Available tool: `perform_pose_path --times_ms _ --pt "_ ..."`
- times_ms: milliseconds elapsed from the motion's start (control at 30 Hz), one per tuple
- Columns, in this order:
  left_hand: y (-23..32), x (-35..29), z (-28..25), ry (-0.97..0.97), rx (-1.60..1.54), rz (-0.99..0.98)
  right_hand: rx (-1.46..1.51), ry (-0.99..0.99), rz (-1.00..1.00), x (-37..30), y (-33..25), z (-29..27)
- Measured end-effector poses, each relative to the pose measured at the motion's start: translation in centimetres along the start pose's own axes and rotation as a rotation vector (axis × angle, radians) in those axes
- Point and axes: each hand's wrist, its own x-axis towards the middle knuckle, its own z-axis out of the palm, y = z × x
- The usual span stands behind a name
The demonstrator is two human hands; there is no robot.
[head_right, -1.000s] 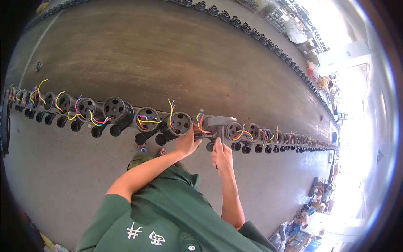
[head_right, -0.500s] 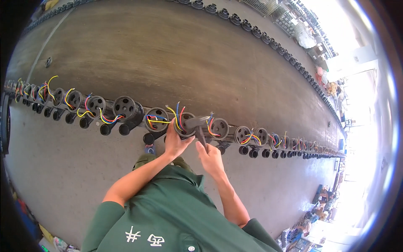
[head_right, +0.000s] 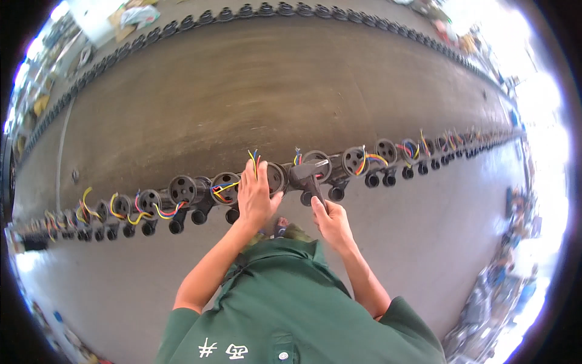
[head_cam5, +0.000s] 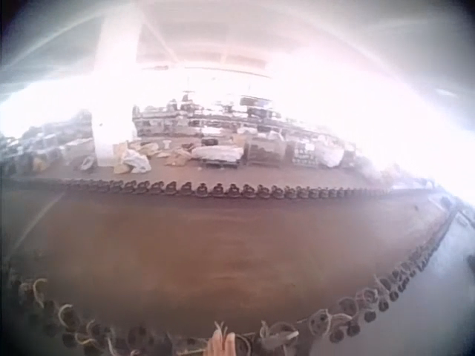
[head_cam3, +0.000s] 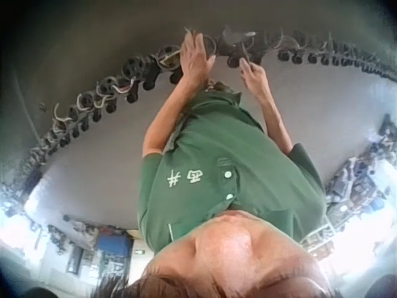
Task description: The person assembles electronic components by inserting internal pieces into cylindrical black housings and securing them using a handheld tool. They work down a long row of identical components, repeatedly inserting the parts and then pressing or hammering them into place with the tool.
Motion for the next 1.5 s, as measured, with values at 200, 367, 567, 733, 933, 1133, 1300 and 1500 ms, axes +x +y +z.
perform_pose_path --times_ms 200,367,567,733,933,1133,1300,1500 --pt "1.4 3.8 -1.5 -0.259 0.084 -0.067 -0.064 0.182 -0.007 -1.2 4.5 -1.6" --pt "0.8 6.0 -5.0 -0.113 0.056 -0.003 -0.108 0.274 0.035 -2.9 5.1 -2.0" --pt "-1.0 12.8 -10.2 -0.028 -0.145 -0.066 -0.121 0.272 0.113 -5.1 5.0 -1.9" --pt "-4.4 14.0 -10.9 0.284 0.160 0.115 -0.015 0.332 0.069 -5.9 6.6 -0.3" --pt "5.5 7.4 -1.0 -0.350 -0.781 0.151 0.114 0.524 0.096 -5.7 6.3 -5.1" --pt "14.8 6.5 9.7 -0.789 -1.346 -0.322 0.320 0.558 0.010 -4.1 2.6 -10.6" --pt "17.8 6.5 14.1 -0.788 -1.256 -0.325 0.332 0.470 -0.036 -1.3 1.7 -16.1" --pt "16.5 1.1 20.4 -0.096 -0.455 0.231 0.007 0.196 -0.052 3.7 1.6 -23.2"
